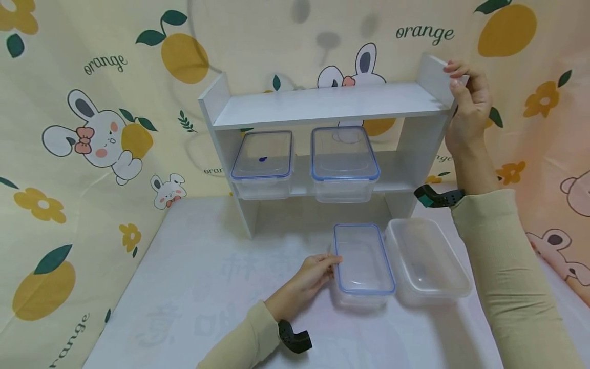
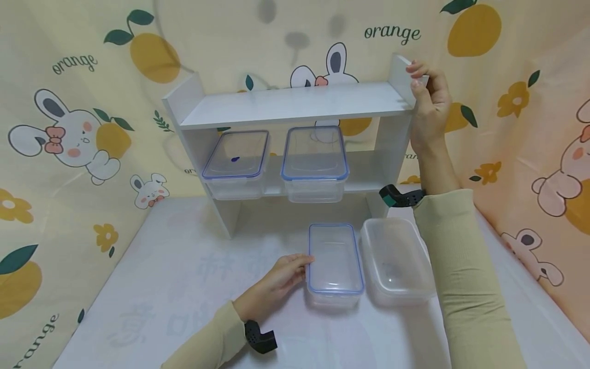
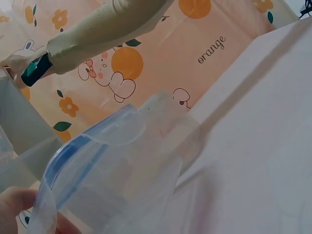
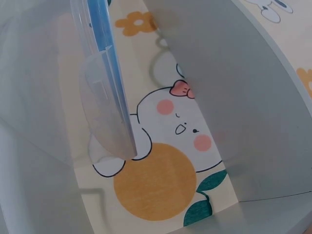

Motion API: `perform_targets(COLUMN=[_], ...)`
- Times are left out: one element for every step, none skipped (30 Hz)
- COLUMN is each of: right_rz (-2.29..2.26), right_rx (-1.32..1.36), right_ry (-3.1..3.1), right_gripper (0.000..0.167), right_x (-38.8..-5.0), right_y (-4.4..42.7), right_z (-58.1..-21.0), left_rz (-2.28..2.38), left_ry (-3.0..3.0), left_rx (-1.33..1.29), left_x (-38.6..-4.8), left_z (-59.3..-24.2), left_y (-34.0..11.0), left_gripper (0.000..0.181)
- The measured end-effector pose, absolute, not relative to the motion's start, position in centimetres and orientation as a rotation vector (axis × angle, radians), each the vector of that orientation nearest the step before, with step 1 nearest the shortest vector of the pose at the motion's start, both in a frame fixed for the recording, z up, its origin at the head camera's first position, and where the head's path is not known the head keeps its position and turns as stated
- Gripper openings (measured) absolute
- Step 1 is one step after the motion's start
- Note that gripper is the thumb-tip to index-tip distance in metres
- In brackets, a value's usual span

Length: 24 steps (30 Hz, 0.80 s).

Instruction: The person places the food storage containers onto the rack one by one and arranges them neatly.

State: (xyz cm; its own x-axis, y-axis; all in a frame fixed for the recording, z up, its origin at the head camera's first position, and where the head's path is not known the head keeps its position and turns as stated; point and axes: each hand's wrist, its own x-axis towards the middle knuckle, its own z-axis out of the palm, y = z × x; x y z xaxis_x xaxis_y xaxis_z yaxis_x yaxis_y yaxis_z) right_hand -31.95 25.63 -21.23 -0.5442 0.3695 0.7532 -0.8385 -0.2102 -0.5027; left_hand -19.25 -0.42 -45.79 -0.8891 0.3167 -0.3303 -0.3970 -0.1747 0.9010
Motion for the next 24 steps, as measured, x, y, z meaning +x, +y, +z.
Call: perform_targets(right_rz=[1.859,1.859,1.859,1.858,1.859,1.857,1.853,1.849,1.848,1.85,1.849,1.851,1.852,1.855,1.858,1.859,1.858,1.86,1.86,1.858,1.858,1.873,1.872,1.872], right_rx=[0.618,0.617,0.616,0.616,0.616,0.616,0.616,0.618,0.618,0.618,0.619,0.618,0.616,0.616,0.615,0.616,0.616,0.617,0.617,0.617,0.614,0.602,0.598,0.596], right_ry=[-1.203,-1.204,-1.205,-1.206,-1.205,-1.207,-1.212,-1.214,-1.215,-1.214,-1.215,-1.213,-1.212,-1.209,-1.207,-1.207,-1.208,-1.206,-1.208,-1.21,-1.213,-1.213,-1.215,-1.216], right_gripper=[0.012,0.012,0.012,0.013,0.013,0.013,0.013,0.013,0.013,0.013,0.013,0.013,0.013,0.013,0.013,0.013,0.013,0.013,0.013,0.013,0.013,0.013,0.013,0.013], right_x=[-31.9,-31.9,-31.9,-32.0,-32.0,-32.0,-32.0,-32.0,-32.0,-31.9,-31.9,-31.9,-31.9,-31.9,-31.9,-31.9,-32.0,-32.0,-32.0,-32.0,-32.0,-31.9,-31.9,-31.9], right_y=[25.6,25.6,25.6,25.6,25.6,25.6,25.6,25.6,25.6,25.6,25.6,25.5,25.5,25.5,25.4,25.4,25.4,25.4,25.4,25.4,25.5,25.5,25.5,25.5], right_z=[-21.2,-21.2,-21.2,-21.2,-21.2,-21.2,-21.2,-21.2,-21.2,-21.2,-21.2,-21.2,-21.3,-21.3,-21.3,-21.3,-21.3,-21.4,-21.4,-21.4,-21.3,-21.3,-21.3,-21.3], left_rz=[2.104,2.106,2.107,2.105,2.106,2.107,2.106,2.104,2.102,2.098,2.096,2.091,2.087,2.086,2.084,2.082,2.083,2.082,2.086,2.085,2.084,2.083,2.083,2.083], left_ry=[1.645,1.643,1.643,1.647,1.645,1.646,1.648,1.651,1.653,1.658,1.661,1.669,1.672,1.676,1.678,1.684,1.684,1.684,1.682,1.682,1.685,1.687,1.687,1.689], left_rx=[-0.089,-0.087,-0.085,-0.081,-0.08,-0.08,-0.081,-0.078,-0.08,-0.078,-0.08,-0.077,-0.077,-0.075,-0.074,-0.066,-0.065,-0.061,-0.061,-0.057,-0.05,-0.042,-0.038,-0.028], left_x=[-19.2,-19.2,-19.1,-19.1,-19.1,-19.0,-19.0,-18.9,-18.9,-18.8,-18.8,-18.7,-18.6,-18.5,-18.5,-18.4,-18.3,-18.3,-18.2,-18.2,-18.1,-18.1,-18.0,-17.9], left_z=[-45.7,-45.6,-45.5,-45.4,-45.4,-45.3,-45.2,-45.1,-45.1,-45.0,-44.9,-44.8,-44.8,-44.7,-44.6,-44.5,-44.4,-44.3,-44.2,-44.1,-44.0,-43.9,-43.7,-43.6], left_y=[-0.5,-0.6,-0.6,-0.7,-0.8,-0.9,-1.0,-1.0,-1.1,-1.2,-1.3,-1.5,-1.6,-1.7,-1.8,-1.9,-2.0,-2.1,-2.2,-2.3,-2.4,-2.5,-2.6,-2.7], left_gripper=[0.034,0.034,0.035,0.035,0.036,0.036,0.036,0.036,0.036,0.037,0.037,0.037,0.037,0.037,0.038,0.038,0.038,0.038,0.039,0.039,0.04,0.04,0.04,0.04])
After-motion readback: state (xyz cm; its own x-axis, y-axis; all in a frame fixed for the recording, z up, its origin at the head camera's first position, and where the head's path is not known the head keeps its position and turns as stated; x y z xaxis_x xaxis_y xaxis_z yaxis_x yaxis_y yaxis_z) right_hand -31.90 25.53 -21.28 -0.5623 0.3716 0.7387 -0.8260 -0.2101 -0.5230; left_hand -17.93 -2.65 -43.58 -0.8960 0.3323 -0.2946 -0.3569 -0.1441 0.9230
